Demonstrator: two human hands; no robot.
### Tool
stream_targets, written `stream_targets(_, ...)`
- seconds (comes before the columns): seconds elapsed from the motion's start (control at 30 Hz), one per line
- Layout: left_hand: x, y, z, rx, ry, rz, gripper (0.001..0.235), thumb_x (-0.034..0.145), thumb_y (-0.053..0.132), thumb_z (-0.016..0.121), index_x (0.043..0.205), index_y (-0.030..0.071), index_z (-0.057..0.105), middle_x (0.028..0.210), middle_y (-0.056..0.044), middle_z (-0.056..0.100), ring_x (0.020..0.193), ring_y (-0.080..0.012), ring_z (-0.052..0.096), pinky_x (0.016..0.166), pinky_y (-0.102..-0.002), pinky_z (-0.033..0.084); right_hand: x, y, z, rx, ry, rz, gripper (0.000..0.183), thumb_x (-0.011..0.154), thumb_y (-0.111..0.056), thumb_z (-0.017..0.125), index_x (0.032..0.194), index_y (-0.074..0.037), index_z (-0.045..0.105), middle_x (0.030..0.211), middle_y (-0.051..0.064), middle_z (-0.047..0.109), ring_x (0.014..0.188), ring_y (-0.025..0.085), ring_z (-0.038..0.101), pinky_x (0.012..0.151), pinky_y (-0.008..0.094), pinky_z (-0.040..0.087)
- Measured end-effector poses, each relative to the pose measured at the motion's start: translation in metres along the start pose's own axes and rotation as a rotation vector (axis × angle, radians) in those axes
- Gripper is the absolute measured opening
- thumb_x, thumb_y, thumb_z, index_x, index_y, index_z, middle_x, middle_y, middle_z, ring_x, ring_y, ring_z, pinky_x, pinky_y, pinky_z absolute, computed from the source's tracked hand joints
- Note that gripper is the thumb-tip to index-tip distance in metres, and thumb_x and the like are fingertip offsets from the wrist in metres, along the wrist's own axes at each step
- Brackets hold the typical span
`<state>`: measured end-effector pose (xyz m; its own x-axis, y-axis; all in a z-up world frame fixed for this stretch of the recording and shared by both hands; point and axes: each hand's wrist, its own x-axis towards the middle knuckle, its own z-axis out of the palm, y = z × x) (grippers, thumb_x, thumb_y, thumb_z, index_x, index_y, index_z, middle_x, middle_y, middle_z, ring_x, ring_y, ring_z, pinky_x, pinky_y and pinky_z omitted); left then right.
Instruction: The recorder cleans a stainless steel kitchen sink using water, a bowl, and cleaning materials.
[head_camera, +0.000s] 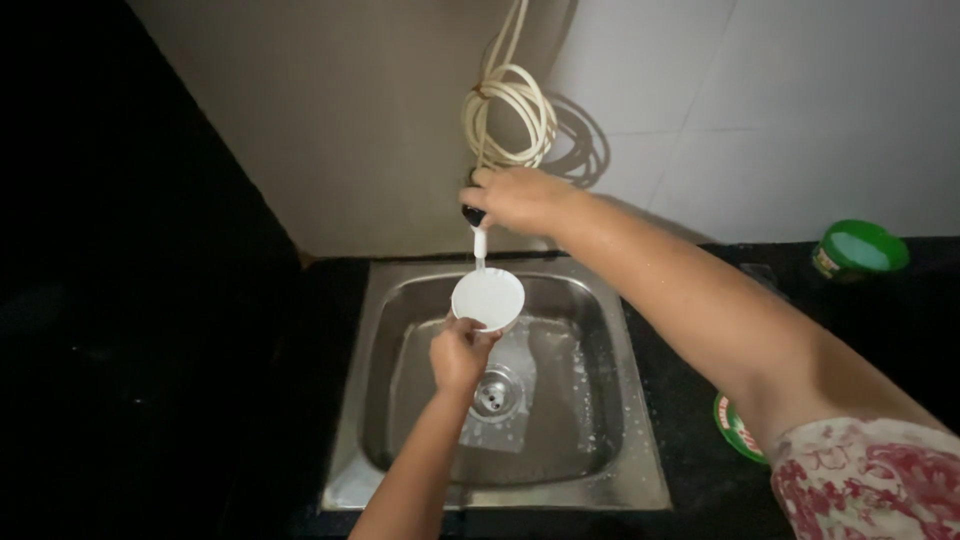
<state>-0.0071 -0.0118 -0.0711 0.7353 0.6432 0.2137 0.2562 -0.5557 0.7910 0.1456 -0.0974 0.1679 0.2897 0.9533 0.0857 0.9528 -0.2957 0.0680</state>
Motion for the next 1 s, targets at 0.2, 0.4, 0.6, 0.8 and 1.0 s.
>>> stream_targets(0.2,-0.019,0.020,-0.026,-0.067,0.051,0.100,0.031,0.066,0.026,0.091,0.085,0.005,0.077,0.106,-0.014,0.074,0.076,-0.0299,0.073,0.070,-0.040,0.056,0.020,-0.010,0.049,0.035,0.292,0.378,0.044,0.089,-0.049,0.076,0.098,-0.006,0.072,0.084,0.015,0.072,0.081,0.036,0.070,0.076,0.049,0.057)
stream_targets(0.4,-0.044,0.064,-0.064,0.075,-0.016,0.251,0.034,0.064,0.031,0.093,0.080,0.006,0.075,0.109,-0.015,0.073,0.073,-0.0347,0.072,0.063,-0.045,0.055,-0.020,0.027,0.222,1.710,0.965,0.800,0.030,0.092,-0.039,0.075,0.101,-0.012,0.065,0.074,0.004,0.066,0.061,0.016,0.061,0.055,0.034,0.049)
stream_targets(0.6,-0.051,0.073,-0.065,0.321,-0.140,0.269,0.036,0.066,0.035,0.091,0.086,0.010,0.076,0.098,-0.018,0.074,0.079,-0.0372,0.072,0.069,-0.046,0.056,-0.015,0.047,0.484,2.586,1.148,1.234,0.015,0.095,-0.019,0.055,0.087,-0.007,0.061,0.078,0.013,0.064,0.070,0.029,0.061,0.061,0.043,0.055)
stream_targets(0.8,-0.054,0.079,-0.083,-0.055,0.025,0.133,0.030,0.066,0.021,0.090,0.085,0.004,0.075,0.117,-0.019,0.070,0.087,-0.0270,0.078,0.073,-0.038,0.062,0.000,0.087,0.147,2.737,1.596,0.389,0.012,0.099,-0.014,0.050,0.094,-0.010,0.061,0.086,0.003,0.065,0.079,0.019,0.062,0.073,0.035,0.054)
stream_targets(1.0,-0.041,0.054,-0.082,-0.089,0.116,0.154,0.032,0.061,0.013,0.093,0.082,0.000,0.073,0.139,-0.022,0.063,0.110,-0.0291,0.074,0.083,-0.036,0.064,0.060,0.204,-0.043,0.587,1.844,0.524,0.039,0.110,-0.029,0.050,0.132,0.002,0.059,0.130,0.016,0.066,0.126,0.031,0.061,0.112,0.043,0.046)
